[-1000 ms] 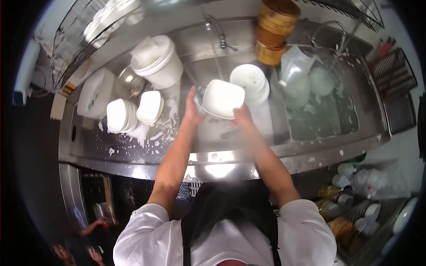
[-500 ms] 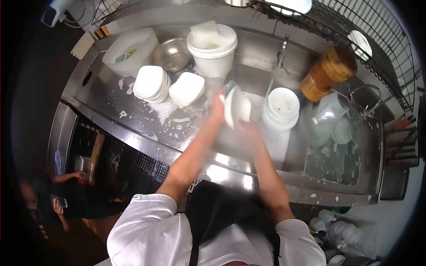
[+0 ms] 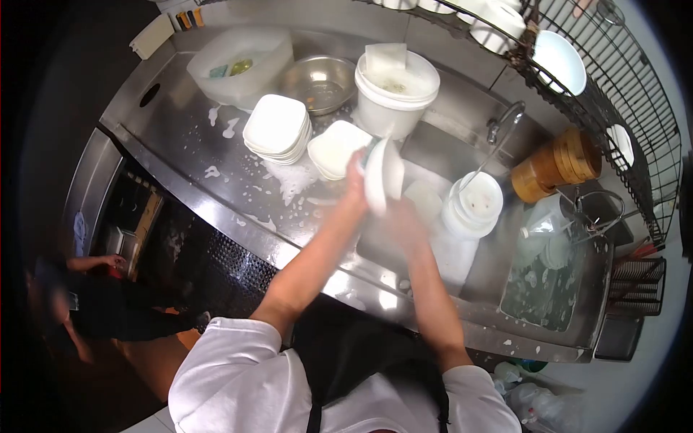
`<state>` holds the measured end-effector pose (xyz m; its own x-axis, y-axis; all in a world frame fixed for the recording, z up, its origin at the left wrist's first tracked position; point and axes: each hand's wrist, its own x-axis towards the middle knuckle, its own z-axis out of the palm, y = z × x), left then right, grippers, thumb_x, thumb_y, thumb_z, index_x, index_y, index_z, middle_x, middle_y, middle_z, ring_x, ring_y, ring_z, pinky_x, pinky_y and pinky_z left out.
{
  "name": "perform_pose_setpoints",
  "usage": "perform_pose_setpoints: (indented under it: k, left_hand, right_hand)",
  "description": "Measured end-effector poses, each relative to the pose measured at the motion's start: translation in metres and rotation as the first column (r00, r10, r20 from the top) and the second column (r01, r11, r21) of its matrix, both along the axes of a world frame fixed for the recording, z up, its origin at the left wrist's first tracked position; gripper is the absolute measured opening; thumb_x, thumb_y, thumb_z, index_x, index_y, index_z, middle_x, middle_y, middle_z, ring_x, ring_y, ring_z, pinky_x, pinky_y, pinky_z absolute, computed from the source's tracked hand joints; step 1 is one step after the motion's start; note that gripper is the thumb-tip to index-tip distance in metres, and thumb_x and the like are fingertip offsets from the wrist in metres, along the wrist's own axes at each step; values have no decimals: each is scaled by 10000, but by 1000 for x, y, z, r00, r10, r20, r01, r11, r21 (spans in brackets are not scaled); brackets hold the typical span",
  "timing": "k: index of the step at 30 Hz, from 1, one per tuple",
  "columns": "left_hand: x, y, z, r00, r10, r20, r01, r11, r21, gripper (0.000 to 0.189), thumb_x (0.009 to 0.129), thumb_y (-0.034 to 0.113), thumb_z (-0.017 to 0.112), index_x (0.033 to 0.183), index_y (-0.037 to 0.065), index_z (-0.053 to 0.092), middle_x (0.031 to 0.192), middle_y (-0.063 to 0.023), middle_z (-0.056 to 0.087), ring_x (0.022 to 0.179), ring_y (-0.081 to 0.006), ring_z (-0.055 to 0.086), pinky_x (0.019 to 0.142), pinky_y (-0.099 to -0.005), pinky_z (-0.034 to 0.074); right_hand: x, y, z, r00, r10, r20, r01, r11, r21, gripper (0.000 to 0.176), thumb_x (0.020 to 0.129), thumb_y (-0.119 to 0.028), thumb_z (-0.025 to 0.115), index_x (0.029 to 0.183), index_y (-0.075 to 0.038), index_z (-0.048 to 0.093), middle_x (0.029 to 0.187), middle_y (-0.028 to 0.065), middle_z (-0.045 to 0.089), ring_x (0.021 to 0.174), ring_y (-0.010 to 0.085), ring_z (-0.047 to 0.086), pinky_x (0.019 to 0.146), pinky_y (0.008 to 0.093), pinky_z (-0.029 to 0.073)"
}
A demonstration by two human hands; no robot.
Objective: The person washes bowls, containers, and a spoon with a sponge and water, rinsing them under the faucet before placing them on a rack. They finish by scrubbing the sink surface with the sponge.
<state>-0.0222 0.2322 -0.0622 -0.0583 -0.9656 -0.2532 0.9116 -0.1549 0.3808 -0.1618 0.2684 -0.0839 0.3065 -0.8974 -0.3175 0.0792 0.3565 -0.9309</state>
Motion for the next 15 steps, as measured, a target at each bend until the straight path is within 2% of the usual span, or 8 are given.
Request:
perform_pose_setpoints:
  k: [4,5,8,10,12,13,14,15]
  left_hand:
    - [-14,11,-36,952,276,130,-279,960,0,385,893,326,385,1120,47,523,1042,-89,585,912,-220,575,791,-352,477]
    - [-7,27,7,785,401,472,-426,903,-58,386,890,340,408,1117,49,525,1064,-88,574,900,-208,579,792,-335,473]
    - [46,27,51,724,454,519,-346,890,-297,338,892,222,440,1120,-20,502,1006,-106,578,908,-179,561,807,-311,445]
    - [74,2,-5,874,120,471,-6,972,-237,352,897,277,408,1093,5,517,1017,-138,585,912,-200,581,781,-342,478]
    - [61,4,-2,990,-128,60,138,968,-210,392,896,332,377,1121,41,513,1028,-138,586,914,-248,595,778,-398,505]
    - [45,16,3,985,146,-95,-147,989,-4,382,900,326,373,1120,43,505,1034,-124,581,914,-262,595,769,-418,510]
    - [46,26,14,988,148,-43,-145,987,63,379,902,325,368,1120,46,502,1037,-122,579,920,-266,593,768,-418,512]
    - [48,35,22,990,141,12,-142,981,134,375,903,323,364,1121,49,499,1040,-120,577,927,-269,591,768,-418,514]
  right_hand:
    - [28,-17,22,949,-312,-44,305,945,-114,218,848,-159,510,1006,-10,532,723,58,545,472,102,452,340,228,278]
    - [22,-23,18,946,-301,-120,281,946,-162,229,847,-160,509,1014,-6,533,736,63,555,489,105,466,350,228,293]
    - [27,-8,43,952,-59,-301,44,997,-56,305,841,-173,515,1081,14,527,837,74,596,615,119,529,427,244,368]
    - [46,9,61,956,143,-257,-135,990,46,327,838,-178,519,1100,18,527,881,75,604,689,123,551,475,247,396]
    - [70,9,62,983,-7,-185,-2,999,-49,338,834,-172,524,1103,33,531,932,94,603,772,157,569,582,275,444]
    - [78,-2,56,979,-137,-148,126,989,-84,337,831,-164,525,1100,38,532,931,107,602,786,167,571,604,282,451]
    - [84,-15,45,958,-266,-106,254,961,-110,336,828,-156,526,1097,43,532,930,119,601,799,178,574,627,289,458]
    - [78,-37,20,881,-341,-327,232,915,-329,332,818,-107,498,1096,73,515,939,178,598,817,218,589,653,321,468]
